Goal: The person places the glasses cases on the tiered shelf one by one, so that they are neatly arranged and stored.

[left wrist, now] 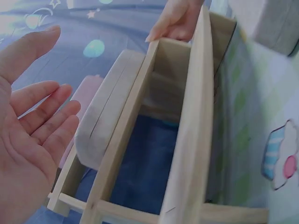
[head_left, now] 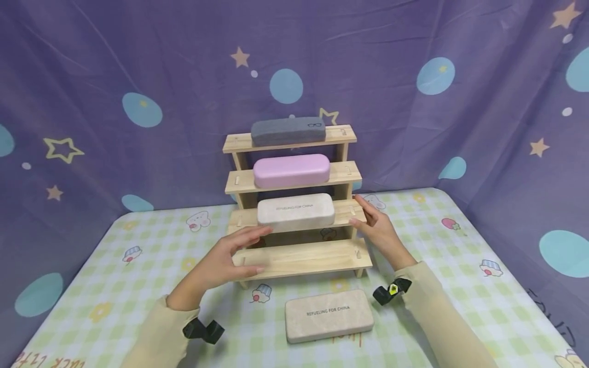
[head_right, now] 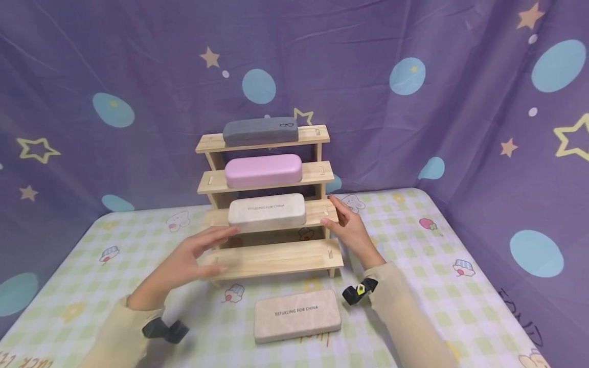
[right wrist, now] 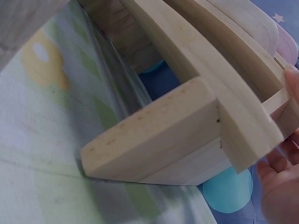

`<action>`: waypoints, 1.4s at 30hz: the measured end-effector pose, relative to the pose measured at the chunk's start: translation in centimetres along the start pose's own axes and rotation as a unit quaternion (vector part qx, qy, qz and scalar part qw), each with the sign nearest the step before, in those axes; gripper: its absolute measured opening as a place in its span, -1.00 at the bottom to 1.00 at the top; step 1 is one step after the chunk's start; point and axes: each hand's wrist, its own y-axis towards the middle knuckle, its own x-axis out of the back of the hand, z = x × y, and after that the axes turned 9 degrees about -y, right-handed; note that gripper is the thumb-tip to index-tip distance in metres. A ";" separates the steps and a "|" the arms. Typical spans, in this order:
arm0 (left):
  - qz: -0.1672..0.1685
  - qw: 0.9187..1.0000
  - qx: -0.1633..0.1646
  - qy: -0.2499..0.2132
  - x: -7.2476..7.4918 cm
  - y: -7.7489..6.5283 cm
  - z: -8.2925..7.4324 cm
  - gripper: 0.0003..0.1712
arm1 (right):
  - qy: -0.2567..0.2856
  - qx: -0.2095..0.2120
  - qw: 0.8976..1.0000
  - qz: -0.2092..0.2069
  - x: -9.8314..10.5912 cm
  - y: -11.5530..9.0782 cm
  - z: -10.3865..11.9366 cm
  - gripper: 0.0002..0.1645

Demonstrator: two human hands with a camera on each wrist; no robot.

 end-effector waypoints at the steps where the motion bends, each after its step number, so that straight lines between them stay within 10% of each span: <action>1: 0.003 1.000 0.002 -0.005 -0.2 -0.1 0.0 -0.20 | 0.002 0.000 1.000 0.000 0.0 0.0 0.0 -0.15; 20: 0.022 0.998 0.028 -0.058 -5.4 -2.4 1.1 -0.27 | -0.021 -0.008 1.000 -0.001 0.1 0.1 0.2 -0.15; 26: 0.030 0.983 0.085 -0.159 -6.9 -3.3 1.4 -0.33 | -0.025 -0.011 1.000 -0.006 0.0 0.0 0.1 -0.15; 42: 0.041 0.956 0.203 -0.209 -9.9 -4.2 1.7 -0.23 | -0.036 -0.016 0.999 -0.009 -0.1 0.1 0.1 -0.15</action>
